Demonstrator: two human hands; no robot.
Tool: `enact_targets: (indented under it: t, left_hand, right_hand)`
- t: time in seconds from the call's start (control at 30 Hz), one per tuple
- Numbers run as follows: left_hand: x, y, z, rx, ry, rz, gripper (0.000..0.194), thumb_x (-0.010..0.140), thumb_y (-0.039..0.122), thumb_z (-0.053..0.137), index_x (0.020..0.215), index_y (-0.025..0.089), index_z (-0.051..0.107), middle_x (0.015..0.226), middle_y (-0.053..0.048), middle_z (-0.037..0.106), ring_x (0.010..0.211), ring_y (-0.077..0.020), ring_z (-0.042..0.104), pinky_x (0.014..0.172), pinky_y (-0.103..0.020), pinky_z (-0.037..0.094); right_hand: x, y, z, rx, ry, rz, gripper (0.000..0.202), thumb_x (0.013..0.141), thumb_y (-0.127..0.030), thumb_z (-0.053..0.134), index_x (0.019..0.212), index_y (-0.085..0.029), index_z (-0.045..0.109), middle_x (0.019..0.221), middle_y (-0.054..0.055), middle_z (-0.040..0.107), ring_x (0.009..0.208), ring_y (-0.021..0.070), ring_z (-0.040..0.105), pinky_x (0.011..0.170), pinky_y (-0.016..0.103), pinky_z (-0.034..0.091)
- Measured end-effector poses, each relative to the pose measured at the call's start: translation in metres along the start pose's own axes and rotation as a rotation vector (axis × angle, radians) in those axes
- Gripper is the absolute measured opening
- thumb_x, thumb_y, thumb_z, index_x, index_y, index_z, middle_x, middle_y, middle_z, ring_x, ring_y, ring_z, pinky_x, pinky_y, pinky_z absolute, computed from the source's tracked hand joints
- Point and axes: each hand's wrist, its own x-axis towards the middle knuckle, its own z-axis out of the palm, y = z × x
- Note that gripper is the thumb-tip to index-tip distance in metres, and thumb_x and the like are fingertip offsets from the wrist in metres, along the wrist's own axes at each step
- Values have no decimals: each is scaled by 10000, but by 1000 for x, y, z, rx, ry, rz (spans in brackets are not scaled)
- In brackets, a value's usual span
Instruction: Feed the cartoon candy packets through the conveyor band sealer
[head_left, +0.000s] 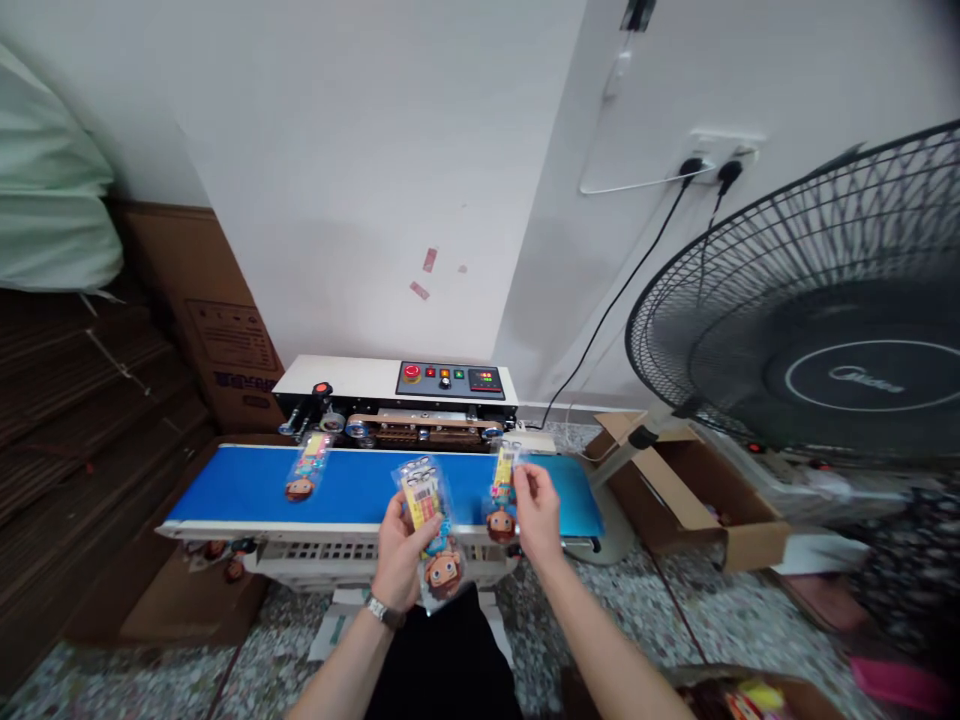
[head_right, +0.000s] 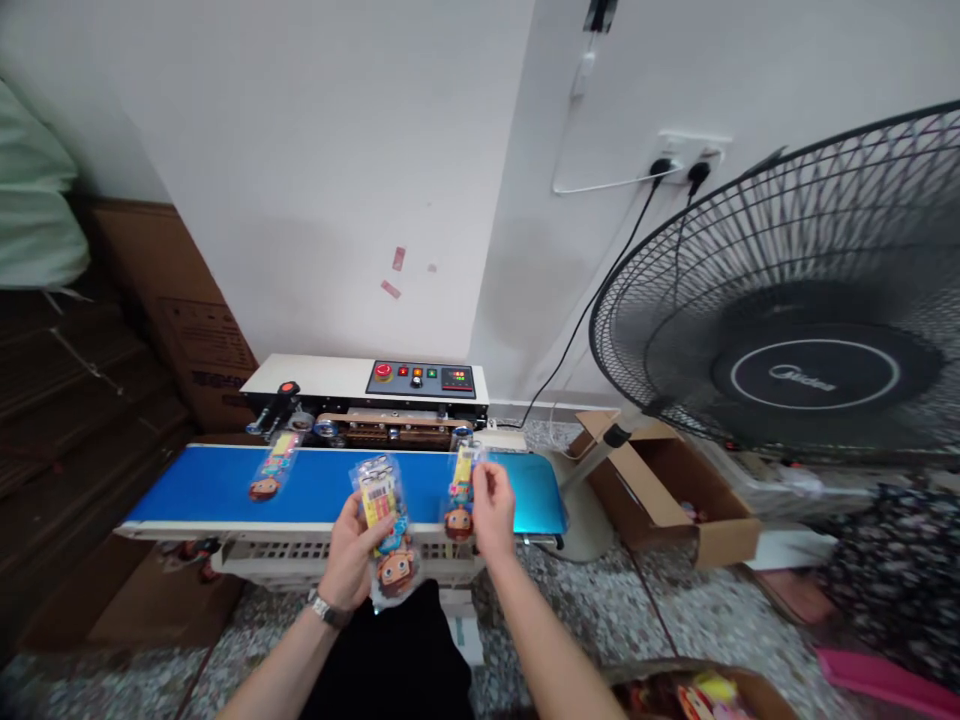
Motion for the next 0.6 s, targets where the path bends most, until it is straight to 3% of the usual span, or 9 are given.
enact_targets:
  t: [0.17, 0.3, 0.4, 0.5, 0.6]
  left_hand:
    - [-2, 3, -7, -42, -14, -56, 464, 575, 211, 747, 990, 188, 540, 881, -39, 673, 686, -163, 634, 662, -302, 499]
    - [-4, 2, -3, -56, -41, -86, 464, 566, 216, 752, 988, 172, 564, 898, -66, 680, 689, -178, 643, 673, -321, 505]
    - [-4, 2, -1, -64, -47, -104, 493, 560, 214, 756, 1010, 175, 560, 903, -73, 683, 693, -184, 646, 691, -337, 502]
    - [-4, 3, -1, -65, -43, -83, 474, 563, 202, 752, 992, 171, 554, 892, -70, 683, 730, -189, 645, 709, -336, 494]
    - [-3, 5, -1, -72, -45, -51, 425, 563, 200, 749, 945, 175, 566, 873, -53, 683, 744, -183, 639, 719, -323, 484]
  right_hand:
    - [55, 26, -23, -423, 85, 34, 263, 734, -428, 473, 731, -189, 584, 623, 18, 596, 581, 173, 515, 549, 253, 354]
    - [73, 32, -13, -499, 43, 29, 170, 696, -340, 503, 635, -206, 588, 540, -3, 563, 521, 155, 493, 541, 251, 340]
    - [72, 28, 3, -487, -10, 9, 136, 682, -303, 526, 699, -206, 620, 582, -4, 585, 553, 156, 516, 577, 261, 372]
    - [55, 14, 15, -409, -70, -76, 258, 688, -315, 556, 910, -202, 623, 815, 33, 644, 694, 172, 563, 652, 285, 416]
    - [24, -10, 19, -178, -296, -113, 279, 763, -365, 519, 969, -196, 601, 885, 49, 645, 740, 171, 585, 640, 286, 451]
